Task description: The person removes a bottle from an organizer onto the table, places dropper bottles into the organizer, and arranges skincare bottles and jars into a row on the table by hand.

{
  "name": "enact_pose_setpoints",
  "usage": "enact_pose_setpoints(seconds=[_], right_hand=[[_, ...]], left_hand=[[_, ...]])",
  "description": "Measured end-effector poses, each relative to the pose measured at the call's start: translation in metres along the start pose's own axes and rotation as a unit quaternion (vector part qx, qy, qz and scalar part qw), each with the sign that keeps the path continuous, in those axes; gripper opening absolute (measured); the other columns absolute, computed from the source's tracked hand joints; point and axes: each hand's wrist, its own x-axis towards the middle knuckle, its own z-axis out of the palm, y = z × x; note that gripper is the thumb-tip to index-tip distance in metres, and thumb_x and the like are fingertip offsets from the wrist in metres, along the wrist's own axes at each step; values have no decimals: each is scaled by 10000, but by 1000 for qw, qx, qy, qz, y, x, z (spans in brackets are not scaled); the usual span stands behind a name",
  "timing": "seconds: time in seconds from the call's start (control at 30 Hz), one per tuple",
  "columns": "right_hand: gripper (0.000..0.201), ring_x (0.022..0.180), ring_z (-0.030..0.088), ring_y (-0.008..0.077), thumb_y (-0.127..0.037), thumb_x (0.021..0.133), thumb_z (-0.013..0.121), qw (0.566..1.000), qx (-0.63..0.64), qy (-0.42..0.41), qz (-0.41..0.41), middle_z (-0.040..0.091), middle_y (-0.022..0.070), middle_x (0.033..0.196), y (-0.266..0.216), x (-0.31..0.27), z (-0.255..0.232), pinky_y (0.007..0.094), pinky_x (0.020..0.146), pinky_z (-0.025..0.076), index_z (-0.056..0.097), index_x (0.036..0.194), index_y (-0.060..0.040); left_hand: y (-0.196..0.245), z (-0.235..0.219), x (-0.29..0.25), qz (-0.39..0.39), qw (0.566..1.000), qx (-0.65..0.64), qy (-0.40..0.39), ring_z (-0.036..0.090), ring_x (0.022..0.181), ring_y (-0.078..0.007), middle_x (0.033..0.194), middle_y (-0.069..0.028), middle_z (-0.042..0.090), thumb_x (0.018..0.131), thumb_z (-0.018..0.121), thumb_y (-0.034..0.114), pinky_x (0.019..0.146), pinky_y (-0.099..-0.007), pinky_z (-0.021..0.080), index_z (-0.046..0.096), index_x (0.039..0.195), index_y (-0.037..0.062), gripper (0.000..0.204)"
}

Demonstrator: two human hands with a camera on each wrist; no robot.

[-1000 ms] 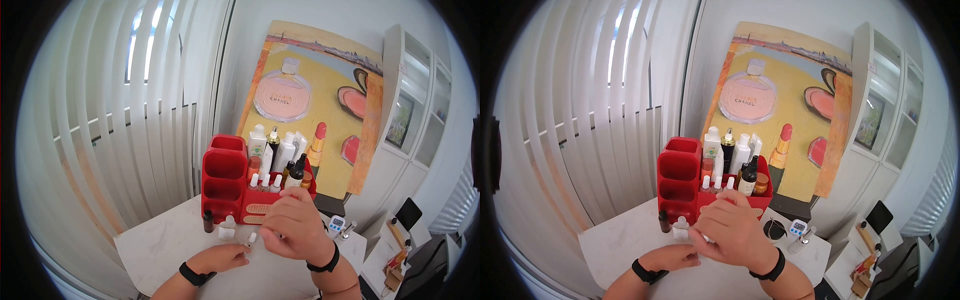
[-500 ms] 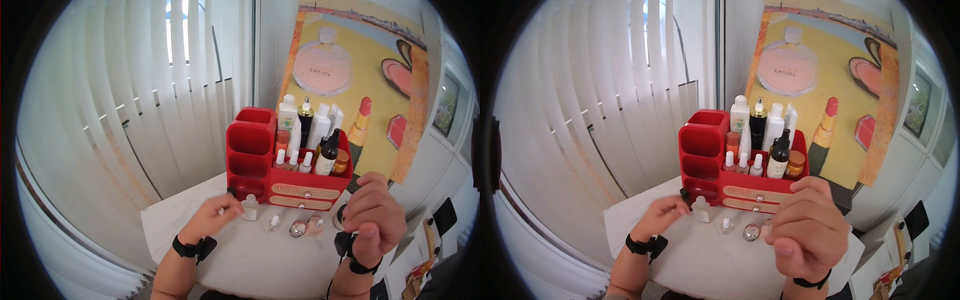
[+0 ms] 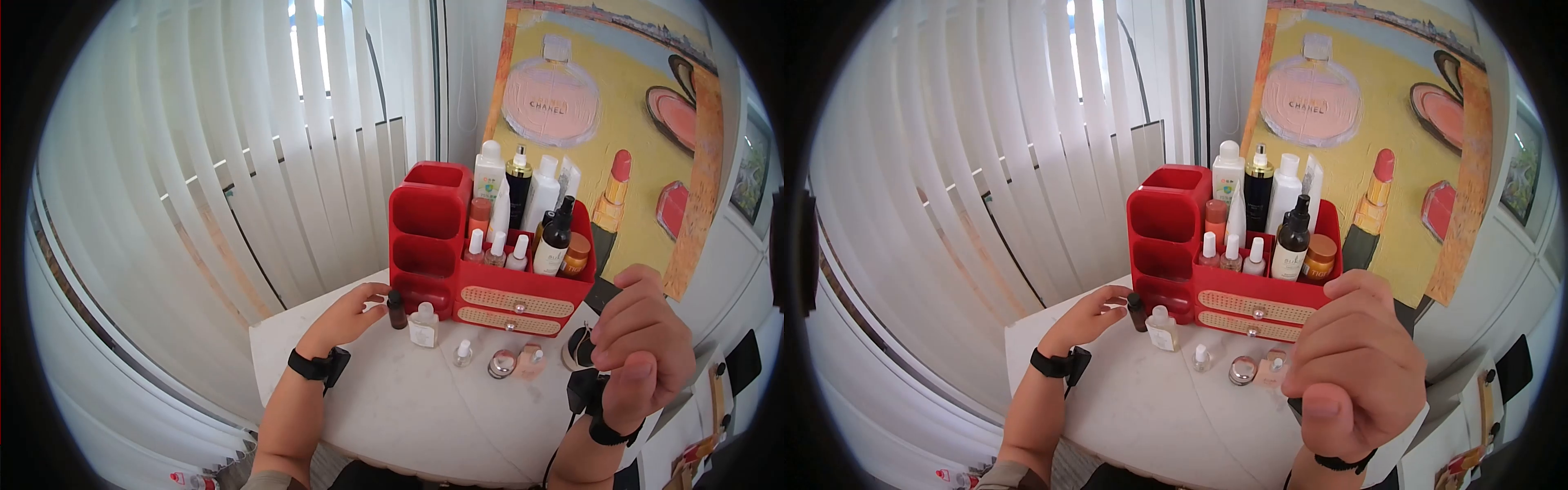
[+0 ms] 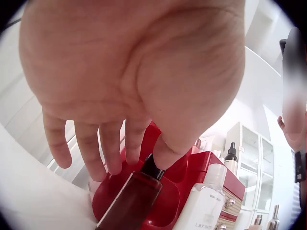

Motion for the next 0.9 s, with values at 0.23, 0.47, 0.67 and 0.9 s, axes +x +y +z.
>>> enact_pose_setpoints(seconds=[0.23,0.47,0.67,0.9], right_hand=[[367,608,604,180,-330,969,684,1000,-4,-9,10,639,-7,636,0,-1,8,443,834,485,639,687,-100],[211,602,597,219,-181,859,754,997,-7,-78,12,638,24,651,15,-2,33,435,806,486,647,708,-80],[116,931,662,264,-103,865,759,955,-89,-272,75,690,36,925,33,-21,82,405,910,463,710,965,-69],[330,1171,632,256,-94,918,700,913,-144,-376,62,669,79,1211,59,-73,129,487,1106,436,678,1244,-53]], left_hand=[[11,8,-1,-10,999,-10,-29,640,1251,-242,1299,-129,703,975,688,164,1040,-403,490,554,1475,40,532],[20,11,2,-25,999,26,-12,670,1196,-234,1238,-111,722,964,700,148,993,-399,515,586,1405,6,478],[18,5,-4,-12,994,-90,52,720,1046,-211,1172,-112,736,973,707,131,904,-366,563,606,1315,-35,392],[16,4,-5,7,990,-129,60,703,962,-160,1127,-65,687,990,695,123,855,-334,557,583,1292,-21,354]])
